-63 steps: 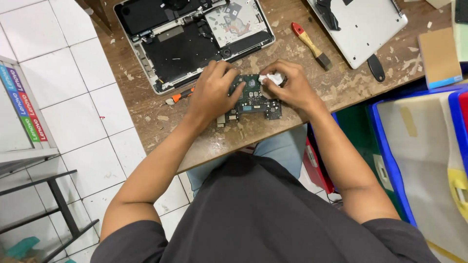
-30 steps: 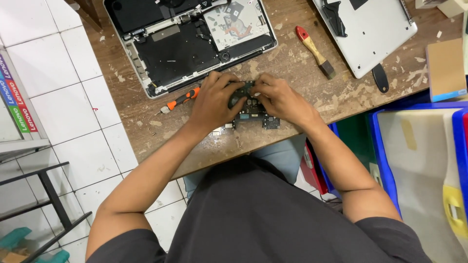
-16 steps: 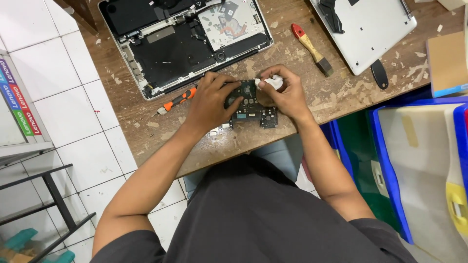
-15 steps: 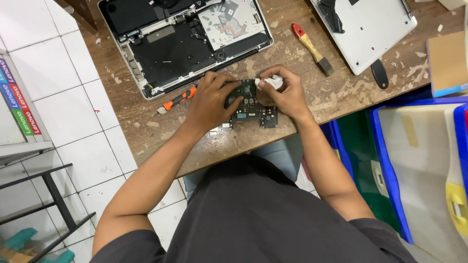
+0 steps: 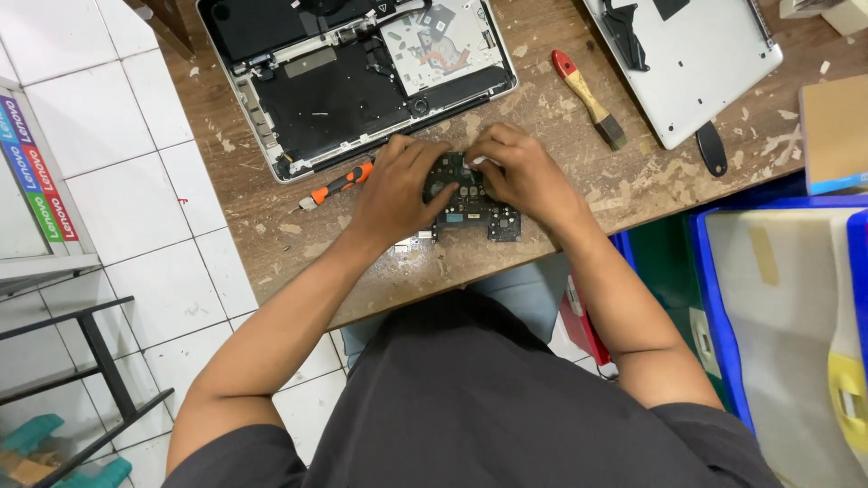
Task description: The person uses a brush to dust the inside of a disassembled laptop chassis. They then pick up the motherboard and wipe it with a white tissue, cleaning both sides of the circuit board.
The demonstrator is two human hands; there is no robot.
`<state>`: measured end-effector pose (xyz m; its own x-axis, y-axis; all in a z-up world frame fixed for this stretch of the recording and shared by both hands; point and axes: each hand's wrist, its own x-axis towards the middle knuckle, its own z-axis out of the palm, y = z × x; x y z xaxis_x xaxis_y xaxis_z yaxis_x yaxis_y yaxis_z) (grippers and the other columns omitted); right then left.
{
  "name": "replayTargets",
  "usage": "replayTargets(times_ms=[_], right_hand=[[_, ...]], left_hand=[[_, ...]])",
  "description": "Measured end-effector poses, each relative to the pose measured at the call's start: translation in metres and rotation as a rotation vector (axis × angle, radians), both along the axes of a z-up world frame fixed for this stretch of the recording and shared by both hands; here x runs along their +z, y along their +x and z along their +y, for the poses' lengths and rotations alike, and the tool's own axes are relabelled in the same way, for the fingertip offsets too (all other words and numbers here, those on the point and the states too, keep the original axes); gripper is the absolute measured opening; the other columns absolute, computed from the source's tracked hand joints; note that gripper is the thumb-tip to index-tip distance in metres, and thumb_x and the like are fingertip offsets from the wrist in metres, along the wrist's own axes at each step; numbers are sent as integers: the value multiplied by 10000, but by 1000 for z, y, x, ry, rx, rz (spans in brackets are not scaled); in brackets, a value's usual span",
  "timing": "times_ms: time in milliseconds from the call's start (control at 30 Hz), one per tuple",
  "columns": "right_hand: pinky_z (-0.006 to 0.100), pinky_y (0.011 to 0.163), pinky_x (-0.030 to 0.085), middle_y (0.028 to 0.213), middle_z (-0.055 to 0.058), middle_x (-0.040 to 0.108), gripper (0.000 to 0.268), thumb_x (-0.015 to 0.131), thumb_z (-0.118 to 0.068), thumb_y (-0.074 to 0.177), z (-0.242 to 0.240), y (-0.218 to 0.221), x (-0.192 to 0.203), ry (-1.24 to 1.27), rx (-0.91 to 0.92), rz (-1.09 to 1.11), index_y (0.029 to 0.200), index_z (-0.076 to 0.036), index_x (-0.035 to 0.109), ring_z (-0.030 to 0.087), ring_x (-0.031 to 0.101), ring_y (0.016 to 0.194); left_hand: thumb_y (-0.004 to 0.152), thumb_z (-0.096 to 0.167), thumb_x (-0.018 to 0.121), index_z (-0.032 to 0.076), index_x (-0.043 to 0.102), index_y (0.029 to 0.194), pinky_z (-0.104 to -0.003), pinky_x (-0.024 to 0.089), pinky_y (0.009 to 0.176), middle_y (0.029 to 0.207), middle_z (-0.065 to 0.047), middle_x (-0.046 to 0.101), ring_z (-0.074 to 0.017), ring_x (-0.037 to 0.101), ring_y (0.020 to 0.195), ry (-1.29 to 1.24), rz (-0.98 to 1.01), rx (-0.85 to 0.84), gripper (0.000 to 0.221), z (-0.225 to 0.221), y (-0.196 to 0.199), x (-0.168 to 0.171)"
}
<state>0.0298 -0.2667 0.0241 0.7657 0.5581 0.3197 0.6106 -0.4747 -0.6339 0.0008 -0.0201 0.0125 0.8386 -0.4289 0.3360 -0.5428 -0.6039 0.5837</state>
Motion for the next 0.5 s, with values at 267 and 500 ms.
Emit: replayTargets(times_ms=[267,500], right_hand=[[421,931,581,960,150,741,210,755,149,898,0,11,-3,-56,60,35,1021,-10,815,337,723,1003],[384,909,576,974,107,759,179,786,85,935,5,8,-18,19,15,77,1042,-53,825,295,721,997]], left_hand=[[898,234,878,71,615,1474,-448,509,972,1208,-139,783,-320,657,1174,-35,26,-6,654,0,2,-9],[854,233,907,83,577,1516,-447,532,983,1165,-128,813,-315,679,1138,-64,-20,14,755,0,0,-2]])
